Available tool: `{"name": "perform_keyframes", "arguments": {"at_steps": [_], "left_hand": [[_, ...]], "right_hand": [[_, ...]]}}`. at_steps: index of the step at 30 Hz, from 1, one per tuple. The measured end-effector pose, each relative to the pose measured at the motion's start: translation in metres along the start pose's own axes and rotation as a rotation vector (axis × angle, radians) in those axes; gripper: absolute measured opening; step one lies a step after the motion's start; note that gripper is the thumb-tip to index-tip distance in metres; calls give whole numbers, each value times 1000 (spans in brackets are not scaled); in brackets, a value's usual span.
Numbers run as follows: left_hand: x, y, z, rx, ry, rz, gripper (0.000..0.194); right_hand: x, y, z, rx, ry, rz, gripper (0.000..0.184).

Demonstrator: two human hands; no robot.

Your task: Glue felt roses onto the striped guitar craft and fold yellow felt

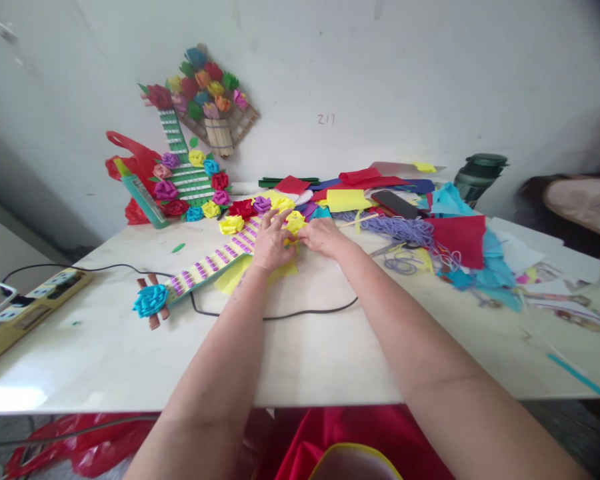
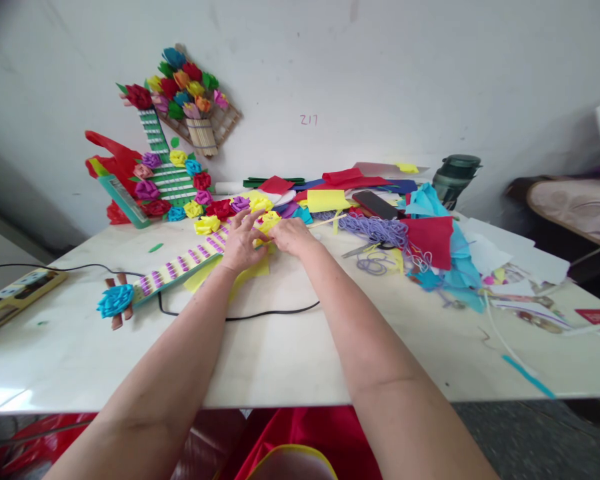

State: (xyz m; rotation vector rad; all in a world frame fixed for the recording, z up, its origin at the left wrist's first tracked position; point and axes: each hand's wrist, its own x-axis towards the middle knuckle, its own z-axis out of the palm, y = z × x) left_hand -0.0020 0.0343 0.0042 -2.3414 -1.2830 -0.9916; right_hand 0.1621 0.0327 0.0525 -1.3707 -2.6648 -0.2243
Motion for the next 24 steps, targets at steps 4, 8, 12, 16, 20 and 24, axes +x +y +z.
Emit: {"name": "perform_keyframes", "arguments": {"at_steps": [4,8,12,16,20,24], "left_hand": [[0,-1,1,2,11,3,13],[0,-2,2,-3,21,9,14],[0,-1,1,-6,33,2,12],[0,0,1,-19,40,-10,11],[0,-2,2,-25,43,-11,11],[0,-2,2,-20,39,-22,11]], "right_hand": [[-2,0,1,3,20,-12,31],[-3,2,3,1,40,-6,32],[-2,3,4,-20,45,-6,32],[-1,2,3,-46,45,-4,31],[0,2,3,-58,49,3,31],[2,2,5,-67,35,17,31]]}}
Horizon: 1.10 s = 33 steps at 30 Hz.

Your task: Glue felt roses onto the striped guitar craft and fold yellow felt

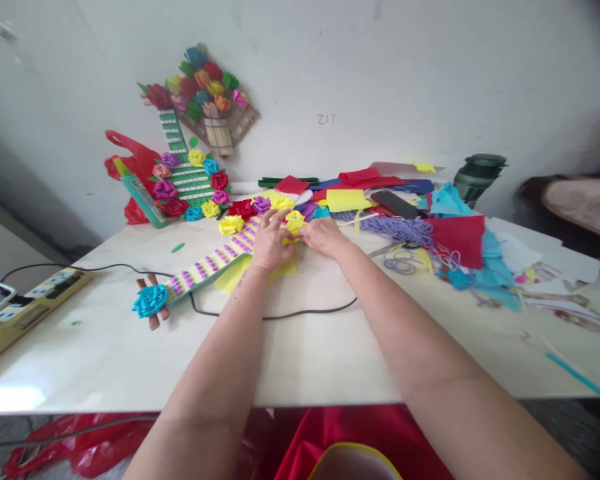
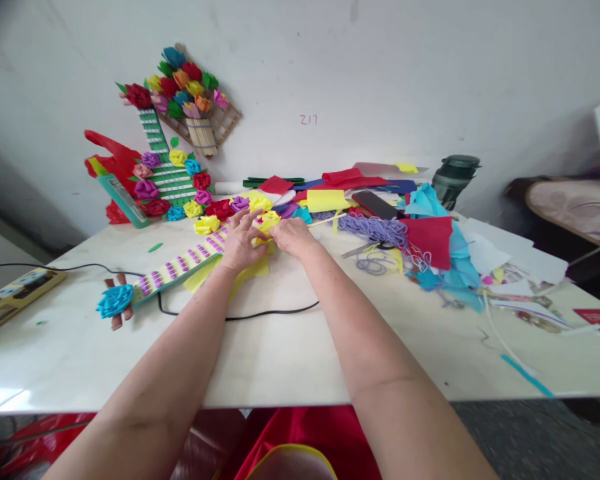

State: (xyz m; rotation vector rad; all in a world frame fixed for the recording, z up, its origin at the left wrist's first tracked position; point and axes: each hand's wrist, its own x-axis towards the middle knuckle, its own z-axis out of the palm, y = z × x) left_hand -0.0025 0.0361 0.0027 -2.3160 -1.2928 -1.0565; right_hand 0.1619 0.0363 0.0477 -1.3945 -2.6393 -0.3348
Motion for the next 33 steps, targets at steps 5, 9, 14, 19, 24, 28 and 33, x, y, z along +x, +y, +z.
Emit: {"name": "perform_keyframes", "arguments": {"at_steps": [5,9,14,19,24,28,33], "left_hand": [[0,1,0,-19,-8,2,11],[0,3,-2,12,-14,-2,12],[0,3,-1,29,-4,0,12],[0,1,1,35,9,3,12],[0,2,-1,41,16,-1,11],[-1,4,-2,34,21,-7,11],[-1,3,0,26,19,-6,8]], "right_hand": [[1,0,0,12,3,-21,30],[-1,2,1,55,36,-38,29],[-2,3,5,101,83,-52,27],[-2,3,5,94,86,-54,28],[1,2,5,50,76,-40,29],[3,2,7,29,61,-21,30],[2,1,6,19,28,-21,32]]}}
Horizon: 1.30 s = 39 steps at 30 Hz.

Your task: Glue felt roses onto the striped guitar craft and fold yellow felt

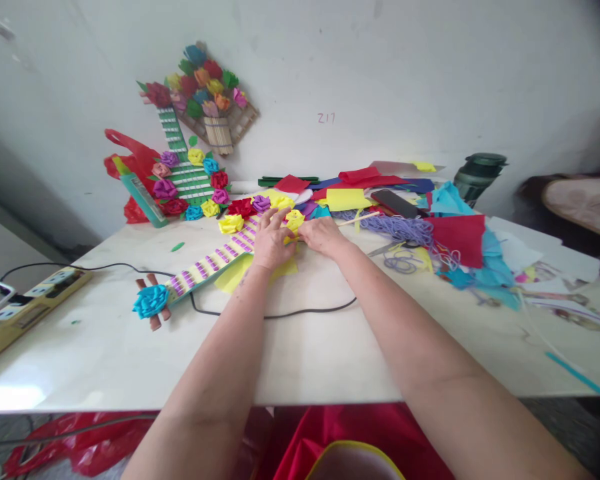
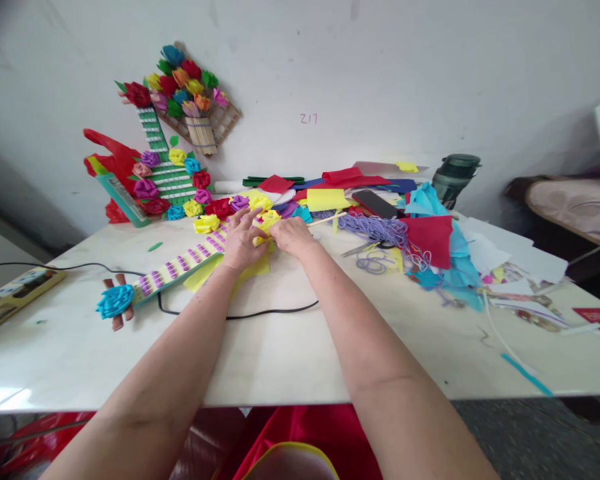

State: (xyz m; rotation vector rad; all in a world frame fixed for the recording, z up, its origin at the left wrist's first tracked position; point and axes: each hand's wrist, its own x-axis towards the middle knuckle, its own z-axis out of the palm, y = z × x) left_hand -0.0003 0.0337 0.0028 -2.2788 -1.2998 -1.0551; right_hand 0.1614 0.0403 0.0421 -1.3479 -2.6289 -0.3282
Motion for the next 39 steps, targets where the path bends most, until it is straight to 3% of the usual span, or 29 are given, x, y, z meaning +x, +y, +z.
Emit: {"name": "perform_keyframes", "arguments": {"at_steps": [13,16,19,22,24,27,30,32,35,39], "left_hand": [[1,5,-3,-9,-8,-13,9],[1,10,-6,-51,23,-72,12],[4,14,-9,-215,210,-309,10],[10,16,-12,-514,398,-773,13],[15,19,-16,-731,339,-1062,16],[18,26,-21,-1058,16,-1339,11],[17,36,-21,-1473,-231,-1528,7],[14,42,-18,-1649,-245,-1630,9],[11,48,-12,-1695,-184,-1712,14],[11,53,-8,-1772,11,-1684,16]], "right_hand": [[-4,0,-5,9,8,36,31],[-3,-1,-4,3,7,41,33],[0,-1,-2,-14,7,46,34],[2,0,0,-28,4,43,33],[3,0,1,-29,10,37,32],[2,1,1,-22,34,26,31],[0,0,0,-9,55,18,30],[0,0,0,3,64,17,29],[-1,0,0,21,71,22,29],[-1,1,1,27,97,18,31]]}}
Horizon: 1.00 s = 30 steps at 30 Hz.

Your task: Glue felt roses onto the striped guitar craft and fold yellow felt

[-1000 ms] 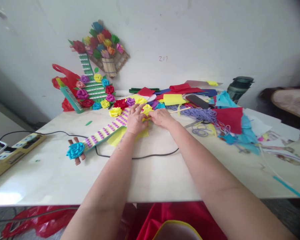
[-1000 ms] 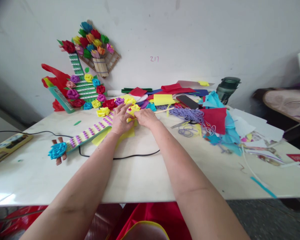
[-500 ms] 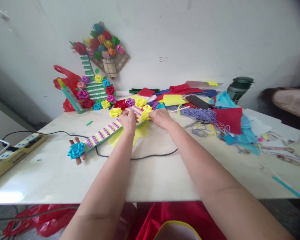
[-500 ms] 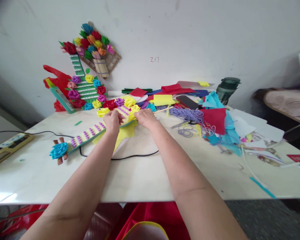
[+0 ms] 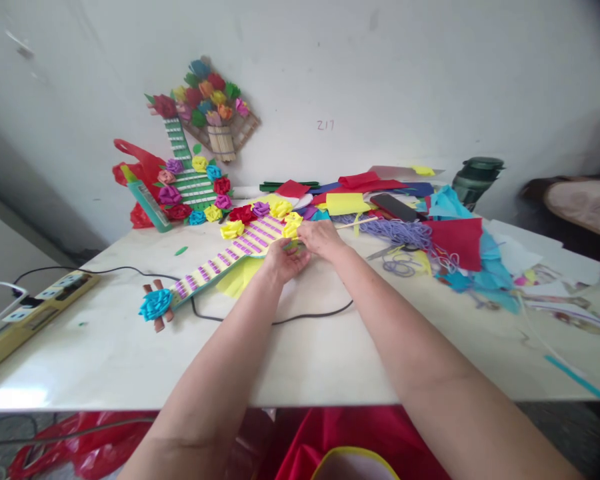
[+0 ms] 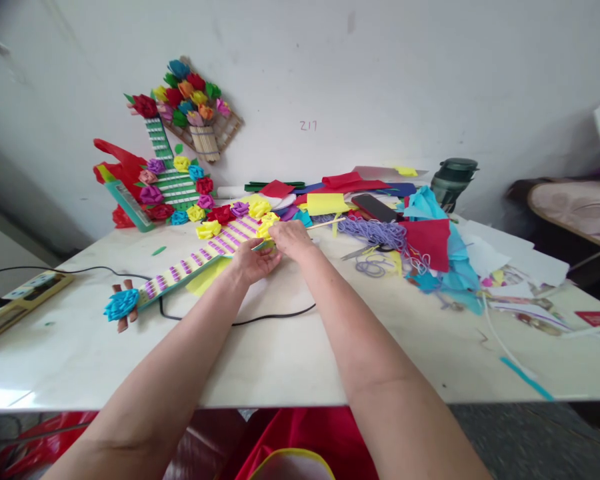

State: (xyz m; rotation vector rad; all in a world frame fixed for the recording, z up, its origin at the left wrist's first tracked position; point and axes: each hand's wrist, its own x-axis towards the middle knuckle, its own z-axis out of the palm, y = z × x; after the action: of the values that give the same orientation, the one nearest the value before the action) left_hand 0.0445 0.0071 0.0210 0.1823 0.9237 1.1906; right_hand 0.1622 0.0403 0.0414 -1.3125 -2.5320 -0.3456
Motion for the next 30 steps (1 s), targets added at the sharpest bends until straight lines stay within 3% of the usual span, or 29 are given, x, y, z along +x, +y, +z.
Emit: {"name": "perform_keyframes", "arguments": {"at_steps": [7,13,30], "left_hand": [[2,-4,3,-242,-109,146,21],[11,-7,-3,-346,-93,246,28],[17,-14,2,-251,-108,318,26]], "right_hand": [[-2,-2,-4,-37,12,22,35],[-2,-5,-7,-27,-7,30,35],[-1,-9,-8,-16,-39,100,34]]}}
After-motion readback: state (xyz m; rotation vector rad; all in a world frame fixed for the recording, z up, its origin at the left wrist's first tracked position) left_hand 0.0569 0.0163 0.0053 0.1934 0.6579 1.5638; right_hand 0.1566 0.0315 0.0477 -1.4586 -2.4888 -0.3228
